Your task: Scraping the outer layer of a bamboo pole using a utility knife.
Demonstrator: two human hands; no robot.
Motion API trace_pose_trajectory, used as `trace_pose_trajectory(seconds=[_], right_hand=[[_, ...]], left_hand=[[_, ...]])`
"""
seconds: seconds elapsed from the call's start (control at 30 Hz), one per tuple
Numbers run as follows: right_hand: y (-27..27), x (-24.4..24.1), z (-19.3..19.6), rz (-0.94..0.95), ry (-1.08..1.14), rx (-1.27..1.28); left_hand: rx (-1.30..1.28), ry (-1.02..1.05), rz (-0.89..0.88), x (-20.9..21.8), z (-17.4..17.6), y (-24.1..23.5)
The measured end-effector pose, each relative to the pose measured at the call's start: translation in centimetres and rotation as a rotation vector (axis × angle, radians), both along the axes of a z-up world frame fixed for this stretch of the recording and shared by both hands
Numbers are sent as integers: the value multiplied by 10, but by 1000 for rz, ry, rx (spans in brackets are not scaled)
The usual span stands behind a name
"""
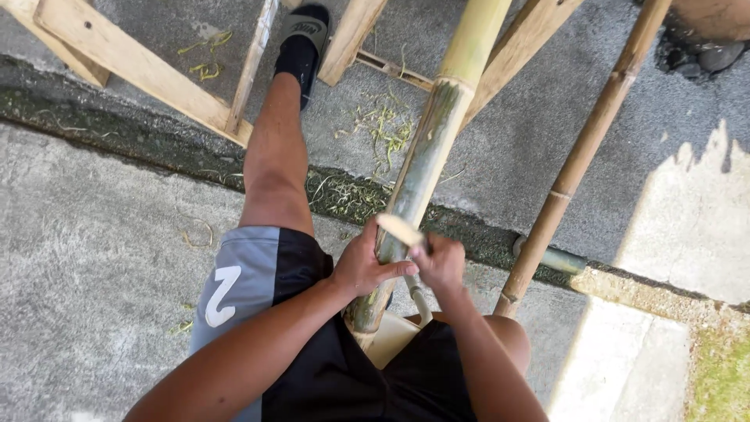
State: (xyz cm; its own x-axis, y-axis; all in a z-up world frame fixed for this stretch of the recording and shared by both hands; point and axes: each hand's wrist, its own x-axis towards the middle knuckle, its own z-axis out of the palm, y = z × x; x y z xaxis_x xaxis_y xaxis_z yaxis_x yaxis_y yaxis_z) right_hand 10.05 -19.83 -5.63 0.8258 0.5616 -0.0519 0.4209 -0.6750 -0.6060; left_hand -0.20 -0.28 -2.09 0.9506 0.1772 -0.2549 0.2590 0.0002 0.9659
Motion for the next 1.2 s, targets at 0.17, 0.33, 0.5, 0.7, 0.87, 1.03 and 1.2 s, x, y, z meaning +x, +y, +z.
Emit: trace_pose_trajectory(seconds=[0.17,0.33,0.5,0.7,0.87,1.03,1.2], right_hand=[[0,-13,-5,-81,53,-36],[46,91,13,-215,65,-217],[53,111,23,-246,5,-169],[1,2,2,27,24,20],[14,27,10,-1,-27,-94],[65,128,28,-198,106,-229],[60,152,13,-223,25,-200]], left_hand=[[-117,-60,25,1,3,1],[-66,21,18,6,13,5],[-78,85,-1,6,21,5],[-10,-189,34,0,-1,0],[-90,-47,14,2,7,-1],[-62,-10,15,4,7,-1],[-68,33,-5,6,12,2]])
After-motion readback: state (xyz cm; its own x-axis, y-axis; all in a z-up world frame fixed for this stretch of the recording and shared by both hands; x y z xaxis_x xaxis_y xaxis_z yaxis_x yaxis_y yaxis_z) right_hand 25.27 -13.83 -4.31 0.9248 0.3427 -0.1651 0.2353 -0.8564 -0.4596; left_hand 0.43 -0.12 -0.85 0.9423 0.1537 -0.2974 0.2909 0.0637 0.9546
